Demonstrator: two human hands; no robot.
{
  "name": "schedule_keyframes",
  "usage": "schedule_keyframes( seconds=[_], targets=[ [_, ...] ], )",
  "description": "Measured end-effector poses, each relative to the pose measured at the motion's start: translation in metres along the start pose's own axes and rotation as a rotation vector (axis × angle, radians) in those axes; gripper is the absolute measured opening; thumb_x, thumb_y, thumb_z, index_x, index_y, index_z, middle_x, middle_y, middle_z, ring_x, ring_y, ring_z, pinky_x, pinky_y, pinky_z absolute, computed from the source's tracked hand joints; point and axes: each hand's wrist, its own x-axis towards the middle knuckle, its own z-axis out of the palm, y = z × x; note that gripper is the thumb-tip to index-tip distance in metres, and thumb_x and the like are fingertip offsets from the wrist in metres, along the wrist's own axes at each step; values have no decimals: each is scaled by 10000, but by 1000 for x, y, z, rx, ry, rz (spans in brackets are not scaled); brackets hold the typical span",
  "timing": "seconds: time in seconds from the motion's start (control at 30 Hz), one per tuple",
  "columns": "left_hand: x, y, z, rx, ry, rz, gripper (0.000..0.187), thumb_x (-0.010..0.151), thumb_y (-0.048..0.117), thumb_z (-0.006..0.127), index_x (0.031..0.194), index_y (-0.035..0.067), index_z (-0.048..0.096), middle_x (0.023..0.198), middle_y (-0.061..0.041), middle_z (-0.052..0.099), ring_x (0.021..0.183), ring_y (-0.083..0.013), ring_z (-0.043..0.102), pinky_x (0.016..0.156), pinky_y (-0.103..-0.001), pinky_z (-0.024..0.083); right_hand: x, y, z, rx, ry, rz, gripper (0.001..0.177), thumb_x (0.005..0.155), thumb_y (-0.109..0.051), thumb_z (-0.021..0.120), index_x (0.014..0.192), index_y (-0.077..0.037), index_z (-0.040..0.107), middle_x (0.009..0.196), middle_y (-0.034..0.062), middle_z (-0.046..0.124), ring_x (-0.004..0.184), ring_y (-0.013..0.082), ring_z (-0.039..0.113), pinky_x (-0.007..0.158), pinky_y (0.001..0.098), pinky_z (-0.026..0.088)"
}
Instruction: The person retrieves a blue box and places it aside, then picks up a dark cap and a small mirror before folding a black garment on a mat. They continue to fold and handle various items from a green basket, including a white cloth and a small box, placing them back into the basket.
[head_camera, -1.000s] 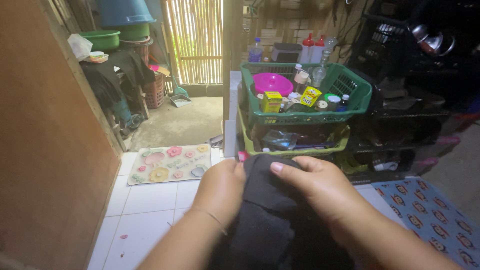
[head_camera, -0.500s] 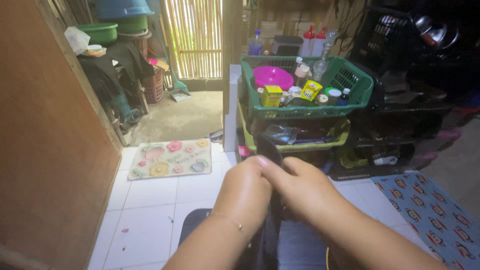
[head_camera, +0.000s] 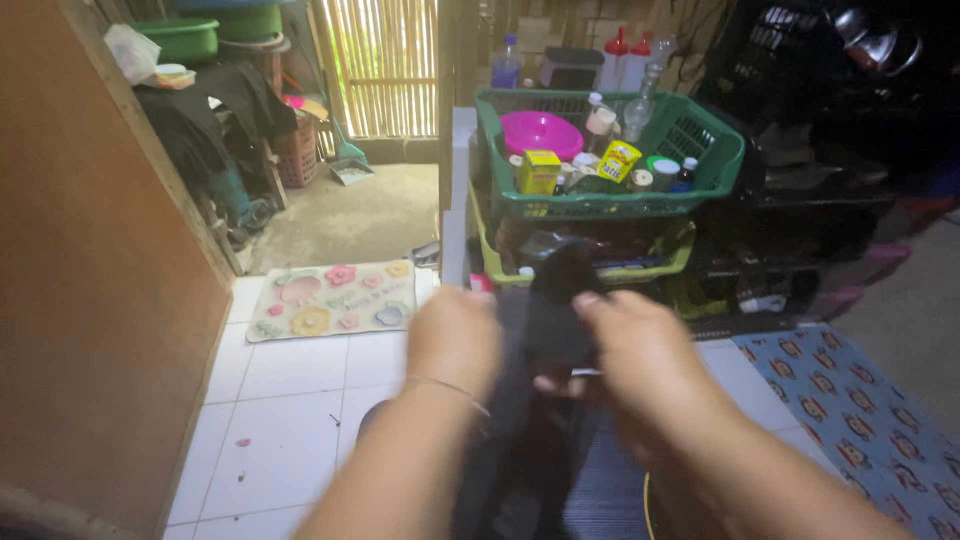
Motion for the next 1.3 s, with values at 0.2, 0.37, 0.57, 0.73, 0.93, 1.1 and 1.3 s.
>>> schedule_keyframes(
  seconds=[0.2, 0.37, 0.57, 0.73, 0.93, 1.1, 1.3],
  targets=[
    [54, -129, -57, 95, -20, -131, 276, 1021, 177, 485, 1064, 33, 717, 913, -245, 681, 751, -405, 668, 657, -591, 512, 6, -22, -86, 230, 458, 55, 384, 1078, -218, 387, 1384, 15, 383, 1241, 185, 609, 1063, 348, 709, 817, 457, 588],
    [22, -86, -80, -901, -121, -448, 338, 1086, 137, 359, 1192, -25, 637, 1005, -256, 648, 815, -399, 643, 690, -589, 507, 17, 26, -83, 321, 403, 124, 376, 1058, -257, 429, 1335, -5, 398, 1197, 175, 575, 1140, 370, 653, 896, 560, 556],
    [-12, 12, -57, -1833, -446, -663, 443, 1022, 165, 257, 1187, -52, 607, 1180, -244, 694, 1121, -360, 682, 995, -540, 546, 31, 82, -103, 559, 133, 286, 483, 1050, -549, 576, 1059, -102, 394, 1003, 86, 548, 992, 391, 624, 901, 684, 549],
    [-34, 41, -29, -2169, -482, -747, 449, 1020, 135, 289, 1276, -32, 618, 1252, -237, 695, 1188, -358, 660, 1050, -553, 494, -11, 89, -57, 362, 68, 795, 562, 961, -546, 573, 1175, -36, 674, 1168, 303, 644, 1051, 469, 655, 905, 569, 553],
    [-69, 15, -67, -1793, -398, -1013, 539, 936, 238, 266, 1265, -13, 612, 1273, -236, 692, 1188, -374, 653, 1059, -572, 462, 16, 56, -51, 559, -120, 535, 479, 896, -170, 553, 1374, -198, 561, 1113, 189, 735, 943, 298, 725, 824, 466, 602],
    [-89, -16, -86, -1749, -527, -921, 541, 1005, 381, 362, 1306, 3, 605, 1303, -211, 655, 1198, -371, 618, 1081, -534, 459, 12, 37, -51, 271, -321, 296, 729, 863, 2, 572, 1522, -301, 492, 1223, 200, 685, 1025, 285, 703, 883, 458, 592],
    [-59, -27, -107, -1478, -650, -995, 936, 844, 720, 419, 1296, -77, 610, 1265, -282, 695, 1130, -396, 683, 1002, -531, 524, -3, 12, -52, -173, -442, 220, 549, 709, 52, 595, 1226, -124, 652, 1095, 82, 709, 984, 207, 666, 876, 355, 511]
  ],
)
